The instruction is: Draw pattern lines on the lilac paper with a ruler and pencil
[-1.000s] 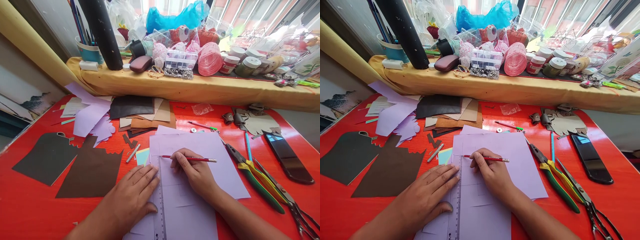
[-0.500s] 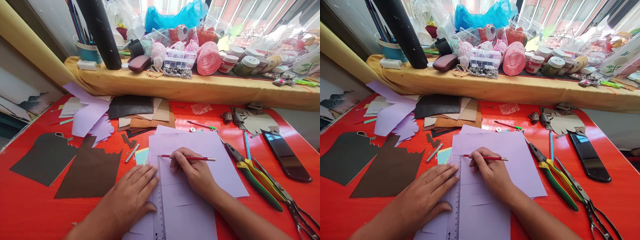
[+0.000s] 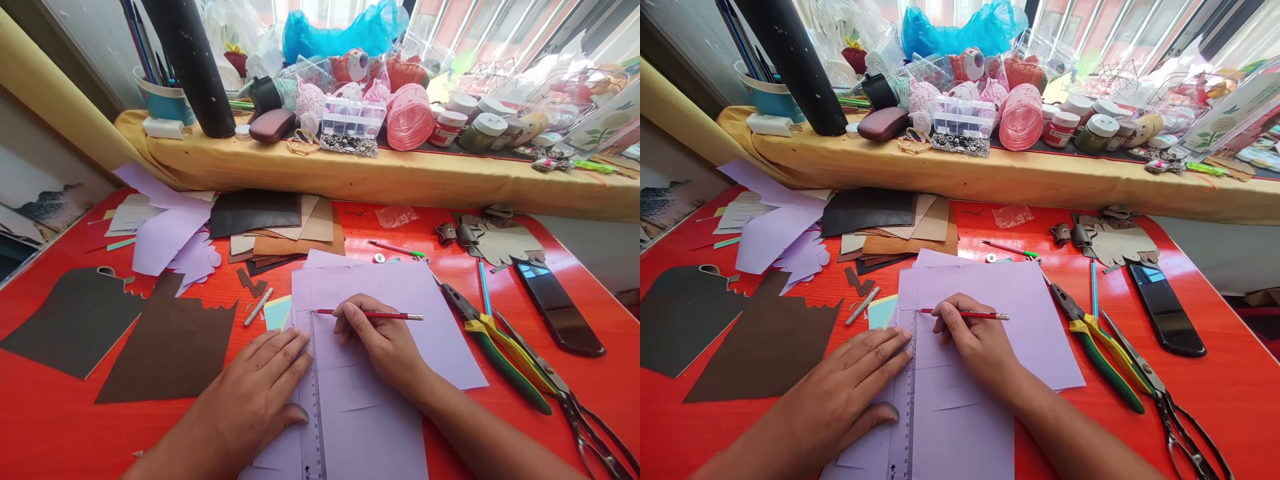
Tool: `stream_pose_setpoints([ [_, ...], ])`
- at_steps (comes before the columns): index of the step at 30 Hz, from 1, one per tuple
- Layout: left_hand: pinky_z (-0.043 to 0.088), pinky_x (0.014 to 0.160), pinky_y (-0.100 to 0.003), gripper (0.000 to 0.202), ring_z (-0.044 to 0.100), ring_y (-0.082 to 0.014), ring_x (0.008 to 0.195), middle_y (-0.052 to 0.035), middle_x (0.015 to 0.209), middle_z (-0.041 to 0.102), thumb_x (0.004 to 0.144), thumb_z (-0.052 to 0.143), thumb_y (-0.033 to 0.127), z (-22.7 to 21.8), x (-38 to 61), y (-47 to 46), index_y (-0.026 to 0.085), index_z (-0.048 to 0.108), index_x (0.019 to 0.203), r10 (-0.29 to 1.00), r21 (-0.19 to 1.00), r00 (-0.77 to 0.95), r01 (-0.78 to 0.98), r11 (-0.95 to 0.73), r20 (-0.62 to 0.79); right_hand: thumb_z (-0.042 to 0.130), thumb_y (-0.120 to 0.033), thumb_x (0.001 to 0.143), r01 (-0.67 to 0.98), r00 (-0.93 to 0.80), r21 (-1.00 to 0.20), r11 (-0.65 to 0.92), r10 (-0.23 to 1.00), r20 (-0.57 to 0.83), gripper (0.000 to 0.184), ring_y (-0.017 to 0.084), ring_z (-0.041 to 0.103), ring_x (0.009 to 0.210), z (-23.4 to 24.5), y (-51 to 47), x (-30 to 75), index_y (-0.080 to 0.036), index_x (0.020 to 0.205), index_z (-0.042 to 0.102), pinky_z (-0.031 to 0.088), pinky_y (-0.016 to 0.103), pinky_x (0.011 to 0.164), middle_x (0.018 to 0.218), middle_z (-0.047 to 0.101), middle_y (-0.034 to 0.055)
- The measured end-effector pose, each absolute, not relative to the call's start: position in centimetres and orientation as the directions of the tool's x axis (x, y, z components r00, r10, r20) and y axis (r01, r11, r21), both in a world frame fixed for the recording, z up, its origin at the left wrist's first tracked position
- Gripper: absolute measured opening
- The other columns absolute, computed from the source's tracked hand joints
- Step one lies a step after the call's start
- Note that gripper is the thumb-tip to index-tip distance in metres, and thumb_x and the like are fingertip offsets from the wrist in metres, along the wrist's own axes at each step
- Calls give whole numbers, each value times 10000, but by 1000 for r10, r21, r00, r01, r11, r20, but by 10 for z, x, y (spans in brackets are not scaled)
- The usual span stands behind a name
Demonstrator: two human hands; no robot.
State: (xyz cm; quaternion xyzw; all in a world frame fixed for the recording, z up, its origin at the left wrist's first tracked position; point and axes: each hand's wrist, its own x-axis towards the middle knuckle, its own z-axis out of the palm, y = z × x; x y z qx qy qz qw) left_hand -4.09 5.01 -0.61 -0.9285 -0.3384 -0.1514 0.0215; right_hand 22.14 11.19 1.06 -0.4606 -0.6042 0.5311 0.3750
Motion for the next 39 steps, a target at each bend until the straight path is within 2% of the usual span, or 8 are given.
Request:
stream_pose_setpoints([
  [8, 542, 1202, -479, 507, 628, -322, 1459, -139, 1578, 665, 1115, 637, 452, -15, -41, 47, 159, 614, 1529, 654, 98, 705, 656, -748, 274, 611, -587, 1113, 44, -260, -999, -31, 965, -41, 423, 166, 694, 664, 6, 111, 223, -210, 976, 743, 557, 296, 649, 839, 748, 30],
  [15, 565, 1163, -535, 606, 648, -370, 1412, -149, 1549, 683, 1006, 793, 530, -31, -36, 44, 165, 649, 1468, 651, 74, 700, 662, -746, 295, 615, -610, 1104, 47, -238, -999, 7, 971, -4, 452, 150, 665, 633, 2, 109, 220, -205, 948, 739, 523, 279, 617, 809, 741, 26],
  [20, 515, 1202, -567, 563, 682, -353, 1327, -139, 1439, 739, 1008, 758, 617, -41, -31, 41, 214, 686, 1394, 642, 131, 679, 644, -754, 355, 595, -630, 1105, 59, -237, -998, 38, 971, 23, 455, 146, 674, 590, -4, 109, 216, -210, 1065, 765, 492, 274, 564, 836, 764, 33],
  [27, 622, 1038, -464, 515, 728, -328, 1178, -152, 1285, 784, 1033, 691, 657, -22, -24, 43, 201, 722, 1269, 534, 189, 746, 503, -843, 397, 551, -633, 1115, 89, -278, -990, 105, 957, 77, 475, 138, 659, 531, -3, 104, 215, -205, 1128, 756, 501, 263, 532, 803, 765, 27],
  [31, 636, 988, -361, 453, 747, -276, 1122, -119, 1225, 798, 1051, 680, 630, -7, -19, 41, 220, 726, 1239, 490, 206, 773, 445, -872, 403, 601, -570, 1107, 146, -374, -973, 176, 921, 111, 406, 134, 661, 558, 7, 91, 225, -212, 1075, 790, 531, 256, 584, 792, 774, 22],
  [34, 626, 1018, -323, 457, 757, -257, 1158, -123, 1311, 791, 1094, 626, 592, -1, -18, 39, 213, 696, 1340, 459, 200, 783, 413, -888, 421, 633, -456, 1110, 207, -407, -941, 267, 898, 165, 301, 130, 664, 619, 13, 81, 238, -217, 1059, 809, 541, 254, 670, 833, 789, 27],
  [35, 624, 1028, -323, 437, 756, -255, 1182, -129, 1355, 780, 1116, 597, 560, 0, -18, 39, 214, 687, 1368, 457, 198, 773, 413, -889, 440, 601, -427, 1128, 259, -421, -902, 345, 881, 216, 293, 130, 661, 627, 15, 78, 243, -223, 1083, 807, 535, 247, 670, 836, 788, 23],
  [39, 600, 1083, -325, 313, 739, -229, 1264, -102, 1468, 737, 1160, 533, 363, 1, -24, 42, 264, 679, 1419, 527, 243, 636, 482, -842, 564, 560, -349, 1149, 366, -444, -776, 514, 829, 340, 259, 140, 680, 651, 17, 74, 260, -231, 1136, 791, 531, 243, 675, 855, 793, 26],
])
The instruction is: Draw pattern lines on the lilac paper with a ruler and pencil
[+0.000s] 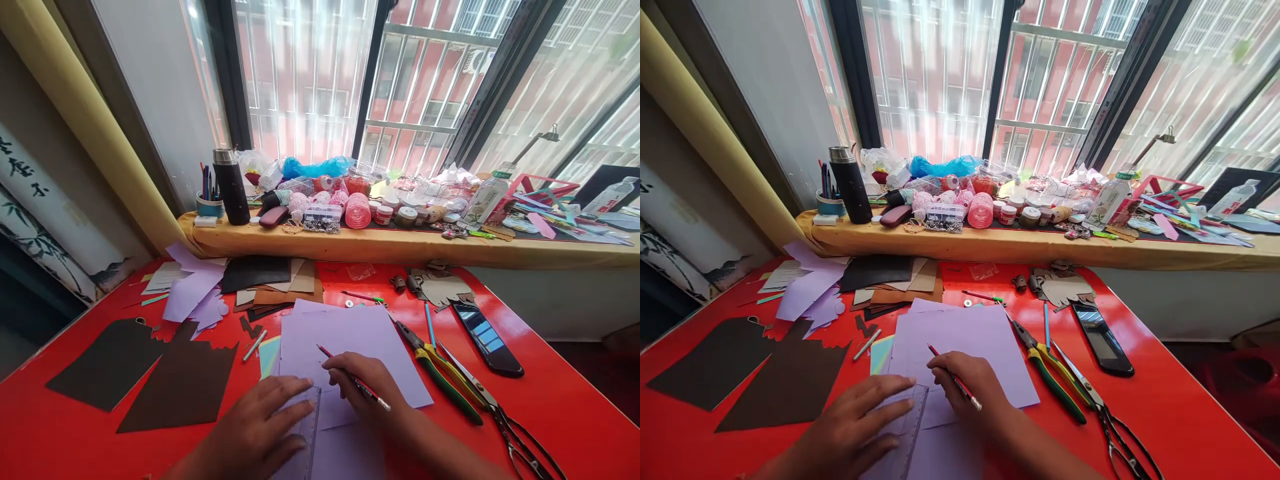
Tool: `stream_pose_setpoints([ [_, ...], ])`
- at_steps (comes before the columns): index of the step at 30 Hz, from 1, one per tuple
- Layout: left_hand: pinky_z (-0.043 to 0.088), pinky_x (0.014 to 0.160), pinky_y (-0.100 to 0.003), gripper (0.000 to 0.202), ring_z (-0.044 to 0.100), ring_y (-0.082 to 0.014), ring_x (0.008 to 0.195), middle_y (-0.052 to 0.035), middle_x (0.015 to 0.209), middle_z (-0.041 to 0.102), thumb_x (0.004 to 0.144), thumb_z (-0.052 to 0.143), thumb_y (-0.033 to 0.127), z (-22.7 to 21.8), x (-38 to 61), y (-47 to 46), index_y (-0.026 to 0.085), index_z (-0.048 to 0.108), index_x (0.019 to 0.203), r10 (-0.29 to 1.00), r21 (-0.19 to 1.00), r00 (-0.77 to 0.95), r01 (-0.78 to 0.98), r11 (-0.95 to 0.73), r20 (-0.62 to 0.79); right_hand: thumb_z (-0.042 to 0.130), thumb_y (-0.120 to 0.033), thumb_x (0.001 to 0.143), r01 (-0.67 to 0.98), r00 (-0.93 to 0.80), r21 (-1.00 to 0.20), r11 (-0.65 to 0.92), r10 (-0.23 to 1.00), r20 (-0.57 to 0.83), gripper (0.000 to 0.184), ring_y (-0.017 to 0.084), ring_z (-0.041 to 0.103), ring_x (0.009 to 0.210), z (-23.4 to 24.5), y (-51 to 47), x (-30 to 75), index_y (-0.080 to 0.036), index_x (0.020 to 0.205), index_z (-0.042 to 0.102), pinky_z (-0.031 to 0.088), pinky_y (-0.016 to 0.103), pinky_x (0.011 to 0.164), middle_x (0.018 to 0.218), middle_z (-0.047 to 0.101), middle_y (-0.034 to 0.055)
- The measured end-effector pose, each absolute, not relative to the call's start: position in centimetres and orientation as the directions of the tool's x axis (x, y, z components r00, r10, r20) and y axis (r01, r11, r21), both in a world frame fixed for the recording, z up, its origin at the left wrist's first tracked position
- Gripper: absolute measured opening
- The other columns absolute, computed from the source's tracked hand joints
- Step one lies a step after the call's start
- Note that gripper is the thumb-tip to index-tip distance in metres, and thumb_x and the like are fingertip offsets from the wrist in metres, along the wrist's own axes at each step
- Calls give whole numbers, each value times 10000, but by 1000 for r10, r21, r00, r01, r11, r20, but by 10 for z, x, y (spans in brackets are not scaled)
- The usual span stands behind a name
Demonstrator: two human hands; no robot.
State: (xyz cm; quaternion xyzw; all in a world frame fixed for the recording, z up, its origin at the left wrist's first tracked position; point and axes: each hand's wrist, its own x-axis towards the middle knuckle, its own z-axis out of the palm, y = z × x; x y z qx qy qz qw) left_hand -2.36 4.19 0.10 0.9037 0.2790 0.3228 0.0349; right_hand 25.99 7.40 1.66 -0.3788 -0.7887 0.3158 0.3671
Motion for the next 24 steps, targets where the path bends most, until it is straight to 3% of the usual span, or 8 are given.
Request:
stream_pose_setpoints([
  [5, 592, 1100, -312, 296, 761, -204, 1236, -52, 1376, 777, 1136, 588, 304, 17, -37, 61, 320, 700, 1410, 650, 340, 440, 596, -728, 620, 564, -284, 1129, 401, -504, -696, 595, 778, 375, 221, 169, 747, 716, 6, 77, 269, -249, 1121, 782, 532, 255, 689, 889, 816, 31],
  [9, 634, 995, -278, 239, 789, -196, 1142, -31, 1265, 803, 1133, 598, 362, 32, -38, 94, 315, 755, 1308, 716, 396, 371, 640, -659, 591, 567, -245, 1110, 392, -471, -744, 541, 813, 343, 214, 174, 751, 704, -3, 74, 271, -253, 1113, 781, 553, 257, 710, 876, 812, 27],
  [13, 660, 903, -314, 256, 775, -215, 1103, -52, 1213, 788, 1146, 572, 402, 41, -27, 146, 271, 767, 1246, 782, 459, 293, 676, -576, 550, 558, -278, 1124, 347, -428, -795, 498, 838, 338, 230, 178, 771, 755, -6, 73, 274, -249, 1135, 786, 573, 249, 746, 900, 820, 39],
  [15, 662, 913, -380, 260, 760, -217, 1079, -80, 1245, 759, 1142, 607, 394, 48, -20, 178, 218, 732, 1287, 805, 478, 264, 691, -542, 531, 515, -337, 1153, 324, -417, -826, 461, 854, 312, 290, 185, 780, 778, -11, 75, 276, -247, 1176, 790, 587, 254, 769, 899, 821, 50],
  [20, 638, 993, -477, 366, 722, -257, 1165, -112, 1387, 694, 1084, 718, 425, 77, -1, 265, 201, 682, 1371, 817, 439, 212, 757, -485, 537, 391, -595, 1165, 293, -374, -897, 331, 903, 211, 546, 160, 659, 512, -43, 82, 273, -244, 1160, 809, 553, 238, 574, 690, 756, 21],
  [24, 628, 1019, -502, 397, 710, -274, 1208, -118, 1422, 678, 1077, 726, 426, 98, 11, 325, 200, 670, 1398, 806, 351, 194, 825, -443, 560, 461, -525, 1159, 316, -478, -882, 351, 861, 172, 431, 184, 746, 606, -48, 86, 273, -263, 1210, 799, 590, 240, 659, 732, 799, 23],
])
